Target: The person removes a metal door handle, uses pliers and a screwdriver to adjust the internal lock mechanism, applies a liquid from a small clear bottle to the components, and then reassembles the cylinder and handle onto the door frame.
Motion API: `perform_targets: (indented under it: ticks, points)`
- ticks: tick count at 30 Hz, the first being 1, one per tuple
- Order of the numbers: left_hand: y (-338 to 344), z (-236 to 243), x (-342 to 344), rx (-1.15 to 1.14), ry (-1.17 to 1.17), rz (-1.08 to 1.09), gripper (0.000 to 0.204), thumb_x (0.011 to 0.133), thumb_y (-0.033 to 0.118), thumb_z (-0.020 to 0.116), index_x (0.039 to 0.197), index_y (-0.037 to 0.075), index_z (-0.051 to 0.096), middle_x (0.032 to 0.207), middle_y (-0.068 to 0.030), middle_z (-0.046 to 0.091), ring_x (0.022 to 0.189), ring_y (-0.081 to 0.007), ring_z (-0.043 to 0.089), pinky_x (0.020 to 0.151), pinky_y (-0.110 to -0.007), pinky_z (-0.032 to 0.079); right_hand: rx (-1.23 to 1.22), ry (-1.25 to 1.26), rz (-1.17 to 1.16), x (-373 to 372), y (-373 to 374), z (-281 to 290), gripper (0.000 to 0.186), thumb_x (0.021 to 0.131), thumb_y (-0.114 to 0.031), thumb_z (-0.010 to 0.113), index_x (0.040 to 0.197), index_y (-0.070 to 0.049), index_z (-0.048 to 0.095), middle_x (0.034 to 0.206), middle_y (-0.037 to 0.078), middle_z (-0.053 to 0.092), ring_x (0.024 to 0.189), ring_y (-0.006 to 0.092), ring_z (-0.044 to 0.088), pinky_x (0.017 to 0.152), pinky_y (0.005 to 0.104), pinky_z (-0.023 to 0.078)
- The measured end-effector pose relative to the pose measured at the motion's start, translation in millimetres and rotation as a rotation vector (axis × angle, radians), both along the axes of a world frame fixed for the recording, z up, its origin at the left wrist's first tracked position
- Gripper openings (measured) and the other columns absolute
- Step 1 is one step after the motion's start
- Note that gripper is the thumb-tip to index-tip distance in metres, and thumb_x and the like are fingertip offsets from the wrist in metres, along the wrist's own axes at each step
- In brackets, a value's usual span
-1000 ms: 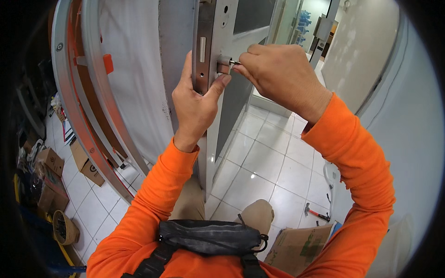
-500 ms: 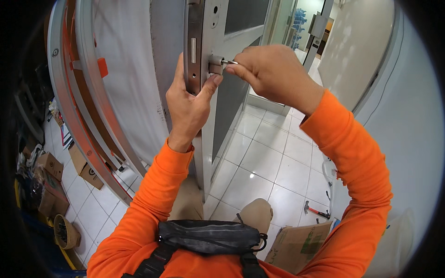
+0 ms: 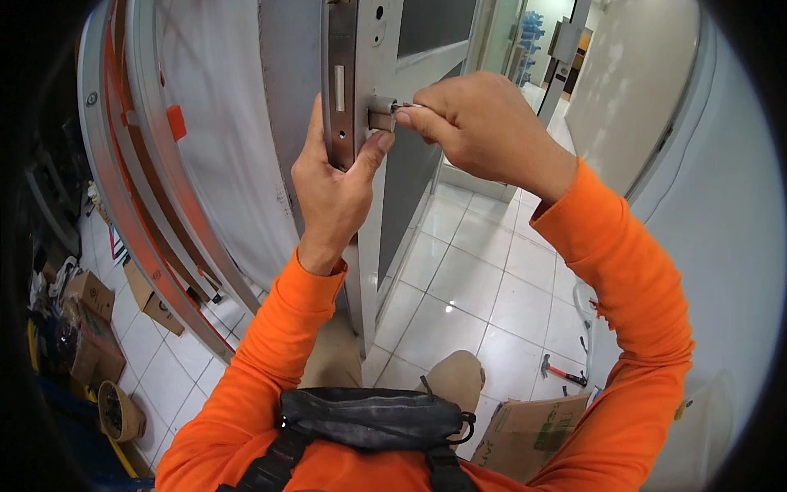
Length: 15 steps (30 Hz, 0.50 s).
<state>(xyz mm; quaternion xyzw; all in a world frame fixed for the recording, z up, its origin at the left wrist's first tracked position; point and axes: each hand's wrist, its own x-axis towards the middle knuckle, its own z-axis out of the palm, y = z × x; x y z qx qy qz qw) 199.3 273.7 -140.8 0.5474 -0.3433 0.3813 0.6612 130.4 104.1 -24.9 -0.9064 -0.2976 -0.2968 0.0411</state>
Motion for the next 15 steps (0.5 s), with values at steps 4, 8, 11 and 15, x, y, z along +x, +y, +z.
perform_targets:
  ticks: [4,8,11,15]
  points:
    - [4,-2,10,0.012,0.003,-0.067,0.068,0.087,0.008,0.079,0.147,0.001,0.048,0.103,-0.0116,0.076,0.087,-0.0178,0.073,0.079,-0.03,0.057,-0.303,-0.411,-0.004,8,1,-3,0.035,0.1,-0.032,0.064,0.076,-0.007,0.064,0.065,0.005,0.059,0.061,0.0273,0.059,0.053,0.0415,0.043]
    - [3,3,-2,0.034,0.008,-0.022,0.067,0.088,0.006,0.078,0.147,0.0,0.047,0.102,-0.011,0.076,0.084,-0.0164,0.072,0.078,-0.028,0.057,-0.059,-0.053,0.019,1,-2,3,0.035,0.1,-0.032,0.064,0.076,-0.007,0.064,0.065,0.005,0.059,0.062,0.029,0.059,0.054,0.0418,0.044]
    - [0,2,1,-0.044,-0.053,-0.062,0.068,0.088,0.005,0.078,0.148,-0.002,0.046,0.102,-0.011,0.076,0.081,-0.0153,0.071,0.077,-0.027,0.057,-0.122,-0.154,0.022,7,4,2,0.035,0.1,-0.032,0.064,0.076,-0.007,0.063,0.065,0.007,0.057,0.061,0.0306,0.058,0.055,0.0417,0.044]
    - [5,-3,5,0.054,0.024,-0.058,0.073,0.087,0.006,0.08,0.15,-0.002,0.044,0.104,-0.012,0.076,0.086,-0.0184,0.073,0.079,-0.03,0.058,-0.192,-0.251,-0.008,7,-4,-6,0.035,0.1,-0.031,0.064,0.075,-0.007,0.061,0.065,0.009,0.056,0.06,0.0318,0.057,0.055,0.042,0.044]
